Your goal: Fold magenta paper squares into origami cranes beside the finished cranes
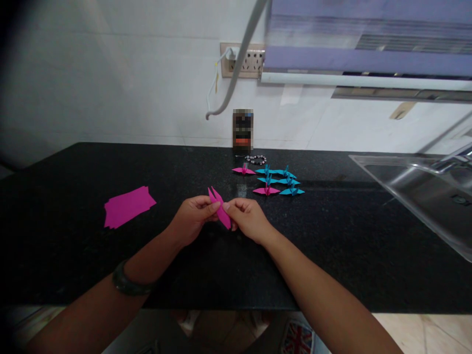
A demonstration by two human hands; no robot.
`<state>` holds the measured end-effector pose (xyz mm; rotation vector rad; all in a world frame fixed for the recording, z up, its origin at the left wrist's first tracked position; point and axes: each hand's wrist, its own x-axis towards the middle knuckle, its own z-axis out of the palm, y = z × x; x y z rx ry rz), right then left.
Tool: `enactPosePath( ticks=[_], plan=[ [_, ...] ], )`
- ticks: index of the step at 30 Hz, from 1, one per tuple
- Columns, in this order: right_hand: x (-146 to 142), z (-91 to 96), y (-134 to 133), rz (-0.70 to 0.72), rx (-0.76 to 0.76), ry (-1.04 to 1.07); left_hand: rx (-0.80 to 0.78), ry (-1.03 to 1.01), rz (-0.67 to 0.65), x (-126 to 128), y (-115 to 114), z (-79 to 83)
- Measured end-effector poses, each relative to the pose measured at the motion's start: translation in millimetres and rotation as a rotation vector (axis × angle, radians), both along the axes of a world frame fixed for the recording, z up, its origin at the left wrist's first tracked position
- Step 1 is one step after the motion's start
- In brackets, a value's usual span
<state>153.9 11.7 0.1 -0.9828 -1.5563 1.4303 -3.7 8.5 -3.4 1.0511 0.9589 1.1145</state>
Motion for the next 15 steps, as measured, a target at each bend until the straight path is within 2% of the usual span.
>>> enactPosePath(
  ticks=[6, 12, 15],
  plan=[
    [-5.0, -2.7, -1.9, -0.069, 0.001, 0.084, -0.018, -0.056, 0.104, 0.3, 2.0, 1.8],
    [-4.4, -8.5, -0.3, -0.086, 0.107, -0.109, -0.013, -0.074, 0.082, 2.5, 2.1, 1.2],
    [-4.0, -7.5, -0.4, -0.099, 0.072, -0.106, -0.004, -0.058, 0.079, 2.2, 2.5, -0.2]
  ],
)
